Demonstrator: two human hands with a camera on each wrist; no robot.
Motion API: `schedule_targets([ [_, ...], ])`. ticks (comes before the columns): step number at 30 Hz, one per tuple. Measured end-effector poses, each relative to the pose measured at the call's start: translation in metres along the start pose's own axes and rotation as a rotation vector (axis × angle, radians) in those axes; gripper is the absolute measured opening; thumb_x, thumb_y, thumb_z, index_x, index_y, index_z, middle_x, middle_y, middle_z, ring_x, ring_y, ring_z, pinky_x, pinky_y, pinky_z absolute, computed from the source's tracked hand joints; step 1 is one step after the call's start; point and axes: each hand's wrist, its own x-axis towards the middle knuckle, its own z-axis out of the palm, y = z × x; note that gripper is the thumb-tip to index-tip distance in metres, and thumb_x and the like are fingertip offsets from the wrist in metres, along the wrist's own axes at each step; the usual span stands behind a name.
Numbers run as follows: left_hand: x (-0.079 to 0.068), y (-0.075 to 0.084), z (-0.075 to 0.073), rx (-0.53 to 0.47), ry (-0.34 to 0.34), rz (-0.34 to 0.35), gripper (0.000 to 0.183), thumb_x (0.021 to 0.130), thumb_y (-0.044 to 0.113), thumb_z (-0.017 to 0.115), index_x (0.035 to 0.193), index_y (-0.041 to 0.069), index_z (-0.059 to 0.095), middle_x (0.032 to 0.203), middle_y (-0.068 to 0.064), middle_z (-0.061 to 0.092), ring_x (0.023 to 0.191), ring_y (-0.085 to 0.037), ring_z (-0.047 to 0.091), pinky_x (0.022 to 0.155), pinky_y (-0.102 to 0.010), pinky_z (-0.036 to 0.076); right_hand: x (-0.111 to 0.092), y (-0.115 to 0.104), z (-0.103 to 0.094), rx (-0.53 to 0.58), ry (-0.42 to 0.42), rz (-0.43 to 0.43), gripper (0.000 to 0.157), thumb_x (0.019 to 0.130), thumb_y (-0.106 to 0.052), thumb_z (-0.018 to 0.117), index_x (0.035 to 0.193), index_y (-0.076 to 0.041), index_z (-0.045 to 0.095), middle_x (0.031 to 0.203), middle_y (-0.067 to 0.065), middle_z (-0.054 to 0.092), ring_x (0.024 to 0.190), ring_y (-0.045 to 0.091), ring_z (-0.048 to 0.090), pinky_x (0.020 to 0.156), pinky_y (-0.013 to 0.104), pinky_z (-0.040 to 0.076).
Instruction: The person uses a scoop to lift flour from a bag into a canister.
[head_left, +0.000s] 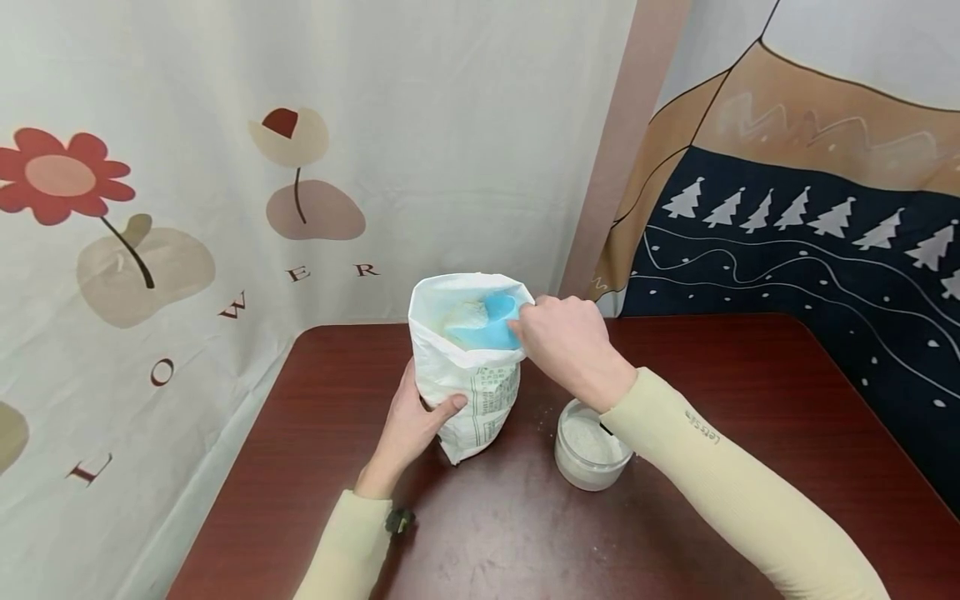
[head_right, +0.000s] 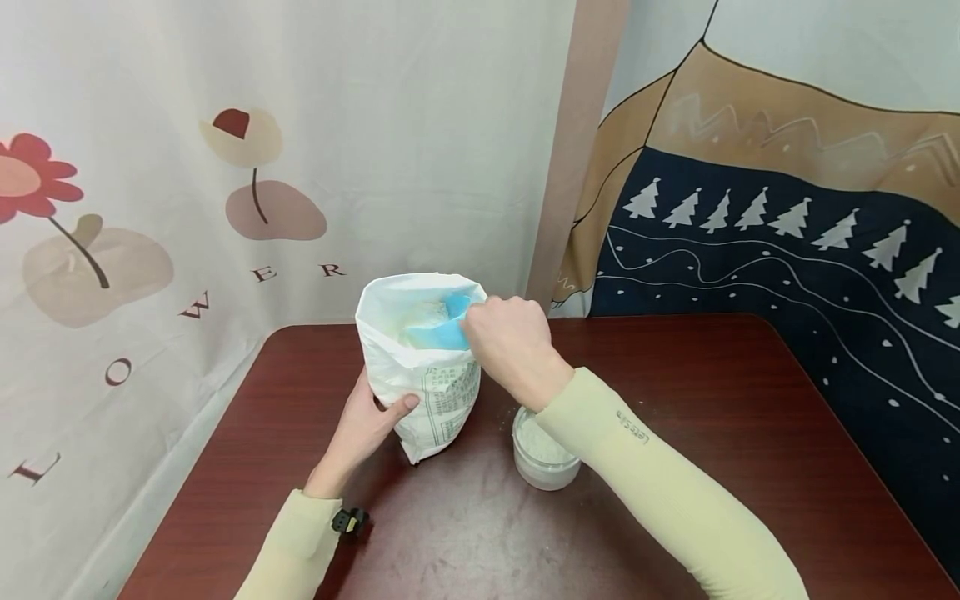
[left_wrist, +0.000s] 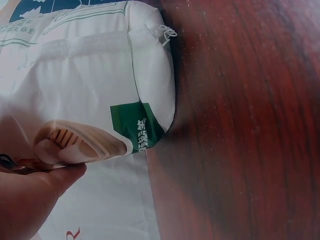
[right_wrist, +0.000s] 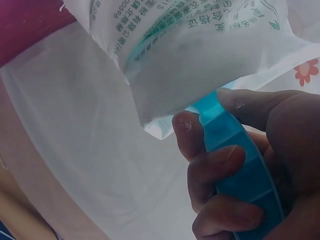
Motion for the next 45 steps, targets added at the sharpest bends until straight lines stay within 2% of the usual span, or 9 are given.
schedule_targets([
  [6, 0.0, 0.001, 0.0, -0.001, -0.005, -0.004, 0.097, 0.082, 0.056, 0.084, 0.158, 0.019, 0.035, 0.149, -0.005, 0.048, 0.133, -0.026, 0.049, 0.111, -0.053, 0.038, -0.006, 0.005, 0.006, 0.017, 0.073, -0.007, 0.039, 0.098, -0.028, 0.071, 0.065, -0.012, 0.06, 0.06, 0.006, 0.054, 0.047, 0.03, 0.055, 0.04, 0.042, 0.046],
  [12, 0.001, 0.002, 0.0, -0.007, -0.006, -0.007, 0.096, 0.082, 0.054, 0.085, 0.157, 0.019, 0.036, 0.148, -0.004, 0.049, 0.132, -0.025, 0.049, 0.111, -0.051, 0.038, -0.01, 0.012, 0.006, 0.067, 0.089, 0.002, 0.039, 0.096, -0.031, 0.075, 0.066, -0.013, 0.058, 0.059, 0.002, 0.052, 0.048, 0.026, 0.053, 0.04, 0.04, 0.044],
  [19, 0.0, 0.003, 0.0, 0.006, -0.004, 0.004, 0.096, 0.082, 0.054, 0.085, 0.157, 0.018, 0.037, 0.148, -0.005, 0.049, 0.132, -0.026, 0.05, 0.11, -0.053, 0.038, -0.013, 0.023, 0.002, 0.191, 0.004, 0.066, 0.025, 0.098, -0.034, 0.073, 0.087, -0.012, 0.074, 0.063, -0.001, 0.055, 0.05, 0.022, 0.048, 0.041, 0.035, 0.039],
  [26, 0.0, 0.001, -0.001, 0.005, -0.005, 0.005, 0.096, 0.082, 0.057, 0.083, 0.156, 0.018, 0.037, 0.147, -0.006, 0.049, 0.132, -0.026, 0.05, 0.11, -0.053, 0.039, -0.015, 0.034, 0.001, 0.357, -0.076, 0.114, 0.024, 0.098, -0.035, 0.072, 0.104, -0.013, 0.079, 0.068, -0.003, 0.062, 0.056, 0.019, 0.051, 0.045, 0.033, 0.038],
  [28, -0.001, 0.009, -0.001, -0.006, -0.007, -0.008, 0.095, 0.083, 0.049, 0.086, 0.156, 0.013, 0.037, 0.148, -0.01, 0.049, 0.132, -0.03, 0.05, 0.11, -0.055, 0.038, -0.016, 0.035, 0.001, 0.376, -0.082, 0.114, 0.025, 0.098, -0.035, 0.072, 0.106, -0.013, 0.08, 0.072, -0.003, 0.065, 0.059, 0.018, 0.053, 0.047, 0.033, 0.039],
  [33, 0.0, 0.01, -0.001, -0.021, -0.007, -0.015, 0.093, 0.082, 0.029, 0.089, 0.157, 0.01, 0.037, 0.149, -0.015, 0.048, 0.132, -0.035, 0.049, 0.11, -0.056, 0.037, -0.019, 0.038, 0.002, 0.421, -0.091, 0.109, 0.027, 0.098, -0.034, 0.072, 0.111, -0.012, 0.08, 0.083, -0.001, 0.073, 0.064, 0.018, 0.056, 0.05, 0.032, 0.042],
  [35, 0.001, 0.001, -0.001, -0.017, -0.005, -0.001, 0.093, 0.082, 0.036, 0.089, 0.157, 0.014, 0.037, 0.148, -0.011, 0.049, 0.132, -0.032, 0.05, 0.11, -0.055, 0.038, -0.02, 0.04, 0.003, 0.444, -0.093, 0.104, 0.028, 0.098, -0.034, 0.073, 0.113, -0.011, 0.08, 0.088, 0.0, 0.075, 0.065, 0.018, 0.056, 0.051, 0.032, 0.043],
  [40, 0.0, 0.001, -0.002, -0.013, -0.006, 0.006, 0.094, 0.082, 0.05, 0.087, 0.156, 0.017, 0.038, 0.146, -0.007, 0.05, 0.131, -0.027, 0.051, 0.11, -0.053, 0.038, -0.022, 0.043, 0.004, 0.504, -0.09, 0.104, 0.029, 0.098, -0.033, 0.073, 0.116, -0.01, 0.079, 0.093, 0.002, 0.076, 0.069, 0.018, 0.057, 0.056, 0.032, 0.045],
  [45, 0.0, 0.001, -0.002, 0.006, -0.006, 0.0, 0.096, 0.082, 0.053, 0.085, 0.157, 0.017, 0.036, 0.147, -0.006, 0.049, 0.131, -0.026, 0.05, 0.11, -0.053, 0.038, -0.025, 0.046, 0.004, 0.557, -0.07, 0.105, 0.029, 0.099, -0.032, 0.073, 0.117, -0.01, 0.079, 0.093, 0.001, 0.076, 0.07, 0.018, 0.057, 0.059, 0.033, 0.046],
])
